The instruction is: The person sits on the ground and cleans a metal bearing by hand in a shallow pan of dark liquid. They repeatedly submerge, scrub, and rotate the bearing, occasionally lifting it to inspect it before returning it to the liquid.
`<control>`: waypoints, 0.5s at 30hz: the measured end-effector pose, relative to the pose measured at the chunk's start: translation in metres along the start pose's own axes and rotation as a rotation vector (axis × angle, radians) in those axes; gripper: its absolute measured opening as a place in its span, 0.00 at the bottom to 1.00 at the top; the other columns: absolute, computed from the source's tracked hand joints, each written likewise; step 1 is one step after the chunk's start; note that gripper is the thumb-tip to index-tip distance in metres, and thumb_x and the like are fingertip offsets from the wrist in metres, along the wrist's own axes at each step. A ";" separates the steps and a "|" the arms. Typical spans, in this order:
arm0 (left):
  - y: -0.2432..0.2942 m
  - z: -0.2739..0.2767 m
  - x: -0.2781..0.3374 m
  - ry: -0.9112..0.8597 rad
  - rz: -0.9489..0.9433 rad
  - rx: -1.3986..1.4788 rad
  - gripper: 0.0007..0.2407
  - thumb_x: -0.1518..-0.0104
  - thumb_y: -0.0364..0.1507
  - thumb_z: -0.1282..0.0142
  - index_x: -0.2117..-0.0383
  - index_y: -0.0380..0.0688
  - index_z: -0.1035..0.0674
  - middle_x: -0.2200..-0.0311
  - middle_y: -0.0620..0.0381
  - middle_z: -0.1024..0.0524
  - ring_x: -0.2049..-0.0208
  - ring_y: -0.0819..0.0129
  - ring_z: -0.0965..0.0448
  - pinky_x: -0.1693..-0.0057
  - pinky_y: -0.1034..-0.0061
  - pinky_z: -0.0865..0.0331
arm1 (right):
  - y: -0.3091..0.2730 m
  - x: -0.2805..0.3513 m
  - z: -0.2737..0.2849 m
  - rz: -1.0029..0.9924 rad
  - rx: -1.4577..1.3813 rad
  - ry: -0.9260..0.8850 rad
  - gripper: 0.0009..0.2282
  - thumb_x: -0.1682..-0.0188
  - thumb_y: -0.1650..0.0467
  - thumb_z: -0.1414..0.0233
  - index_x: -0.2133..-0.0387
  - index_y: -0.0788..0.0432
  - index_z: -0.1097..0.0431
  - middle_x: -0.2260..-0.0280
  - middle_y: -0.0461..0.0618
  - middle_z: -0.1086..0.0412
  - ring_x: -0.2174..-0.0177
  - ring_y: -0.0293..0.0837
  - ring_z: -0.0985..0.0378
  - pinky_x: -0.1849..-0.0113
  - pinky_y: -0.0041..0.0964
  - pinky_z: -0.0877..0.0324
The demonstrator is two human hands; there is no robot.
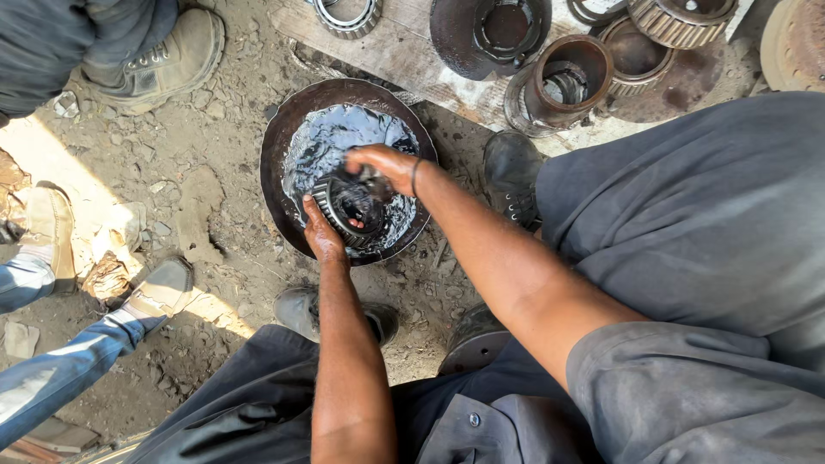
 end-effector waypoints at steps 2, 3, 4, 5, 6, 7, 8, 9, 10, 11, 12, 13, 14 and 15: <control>-0.013 0.008 -0.014 -0.015 0.022 0.017 0.32 0.38 0.56 0.58 0.59 0.29 0.23 0.78 0.46 0.21 0.83 0.60 0.21 0.73 0.66 0.21 | -0.024 0.012 -0.028 -0.006 0.024 -0.150 0.25 0.66 0.51 0.39 0.57 0.51 0.23 0.58 0.56 0.27 0.55 0.53 0.27 0.52 0.57 0.34; -0.021 0.013 -0.023 -0.009 0.022 0.018 0.31 0.37 0.55 0.59 0.56 0.31 0.24 0.73 0.46 0.20 0.78 0.60 0.19 0.68 0.66 0.20 | -0.035 0.017 -0.042 0.091 0.114 -0.158 0.27 0.62 0.52 0.39 0.52 0.51 0.23 0.52 0.45 0.33 0.50 0.47 0.38 0.50 0.56 0.48; -0.029 0.018 -0.032 -0.003 0.023 0.019 0.30 0.37 0.54 0.60 0.54 0.33 0.25 0.67 0.46 0.19 0.73 0.59 0.17 0.64 0.66 0.19 | -0.046 0.022 -0.057 0.189 0.205 -0.165 0.28 0.59 0.52 0.39 0.46 0.51 0.22 0.45 0.33 0.40 0.44 0.41 0.49 0.47 0.54 0.63; -0.037 0.022 -0.041 0.002 0.022 0.021 0.29 0.36 0.53 0.60 0.51 0.35 0.26 0.62 0.46 0.18 0.67 0.59 0.15 0.59 0.66 0.18 | -0.055 0.025 -0.072 0.229 0.229 -0.194 0.27 0.60 0.54 0.36 0.49 0.55 0.22 0.45 0.41 0.36 0.43 0.43 0.44 0.44 0.54 0.59; -0.043 0.026 -0.050 -0.005 0.002 0.010 0.23 0.37 0.46 0.58 0.49 0.36 0.27 0.58 0.45 0.20 0.62 0.59 0.16 0.54 0.63 0.20 | -0.061 0.028 -0.086 0.269 0.253 -0.224 0.26 0.61 0.57 0.33 0.53 0.59 0.21 0.45 0.48 0.31 0.42 0.46 0.40 0.41 0.55 0.55; -0.049 0.028 -0.058 -0.014 -0.018 -0.001 0.19 0.37 0.39 0.57 0.46 0.38 0.28 0.53 0.45 0.21 0.56 0.58 0.18 0.49 0.61 0.22 | -0.066 0.031 -0.098 0.310 0.277 -0.252 0.25 0.62 0.59 0.30 0.56 0.63 0.20 0.45 0.56 0.27 0.41 0.49 0.35 0.39 0.55 0.51; -0.053 0.028 -0.064 -0.023 -0.038 -0.011 0.17 0.38 0.31 0.55 0.44 0.39 0.29 0.49 0.45 0.23 0.50 0.58 0.19 0.45 0.58 0.24 | -0.069 0.032 -0.108 0.311 0.320 -0.224 0.24 0.65 0.61 0.31 0.57 0.63 0.23 0.49 0.58 0.27 0.46 0.51 0.30 0.43 0.53 0.41; -0.059 0.029 -0.068 -0.040 0.027 0.047 0.18 0.38 0.34 0.55 0.44 0.43 0.31 0.48 0.48 0.24 0.49 0.58 0.21 0.43 0.57 0.26 | -0.069 0.034 -0.118 0.308 0.362 -0.194 0.24 0.67 0.62 0.31 0.58 0.62 0.25 0.53 0.60 0.26 0.51 0.53 0.24 0.47 0.52 0.31; -0.062 0.028 -0.070 -0.050 0.064 0.076 0.18 0.38 0.34 0.56 0.43 0.43 0.31 0.48 0.48 0.24 0.49 0.58 0.21 0.43 0.57 0.27 | -0.069 0.037 -0.126 0.304 0.403 -0.164 0.25 0.70 0.64 0.31 0.59 0.62 0.28 0.57 0.62 0.25 0.56 0.55 0.19 0.51 0.49 0.21; -0.061 0.026 -0.071 -0.075 0.085 0.103 0.18 0.38 0.35 0.56 0.43 0.43 0.31 0.48 0.48 0.24 0.49 0.58 0.21 0.42 0.57 0.27 | -0.072 0.039 -0.134 0.370 0.446 -0.140 0.24 0.70 0.64 0.33 0.59 0.60 0.28 0.59 0.59 0.24 0.59 0.53 0.18 0.54 0.46 0.21; -0.059 0.024 -0.069 -0.108 0.098 0.123 0.18 0.38 0.35 0.56 0.43 0.43 0.31 0.47 0.48 0.25 0.49 0.58 0.22 0.42 0.57 0.27 | -0.075 0.042 -0.143 0.435 0.489 -0.115 0.24 0.70 0.64 0.35 0.59 0.59 0.28 0.62 0.55 0.22 0.62 0.51 0.18 0.58 0.42 0.22; -0.056 0.020 -0.067 -0.138 0.115 0.143 0.18 0.37 0.35 0.56 0.43 0.43 0.31 0.47 0.48 0.25 0.49 0.58 0.22 0.42 0.58 0.27 | -0.077 0.046 -0.149 0.498 0.533 -0.088 0.23 0.70 0.64 0.36 0.58 0.58 0.28 0.64 0.52 0.21 0.65 0.48 0.17 0.61 0.38 0.23; -0.052 0.018 -0.062 -0.170 0.128 0.157 0.18 0.37 0.35 0.56 0.43 0.43 0.31 0.47 0.48 0.25 0.48 0.58 0.22 0.42 0.58 0.27 | -0.080 0.050 -0.157 0.586 0.540 -0.078 0.22 0.68 0.63 0.37 0.60 0.59 0.27 0.65 0.53 0.21 0.66 0.48 0.18 0.62 0.38 0.23; -0.046 0.011 -0.058 -0.201 0.134 0.174 0.18 0.37 0.36 0.56 0.43 0.43 0.31 0.47 0.48 0.25 0.48 0.58 0.22 0.42 0.58 0.27 | -0.085 0.054 -0.164 0.674 0.551 -0.065 0.21 0.67 0.63 0.37 0.61 0.60 0.27 0.67 0.54 0.21 0.67 0.47 0.18 0.62 0.39 0.24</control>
Point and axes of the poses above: each hand's wrist, its own x-axis away from the middle knuckle, its own z-axis out of the back of the hand, y = z × x, the point moved 3 cm from there along -x, towards the middle knuckle
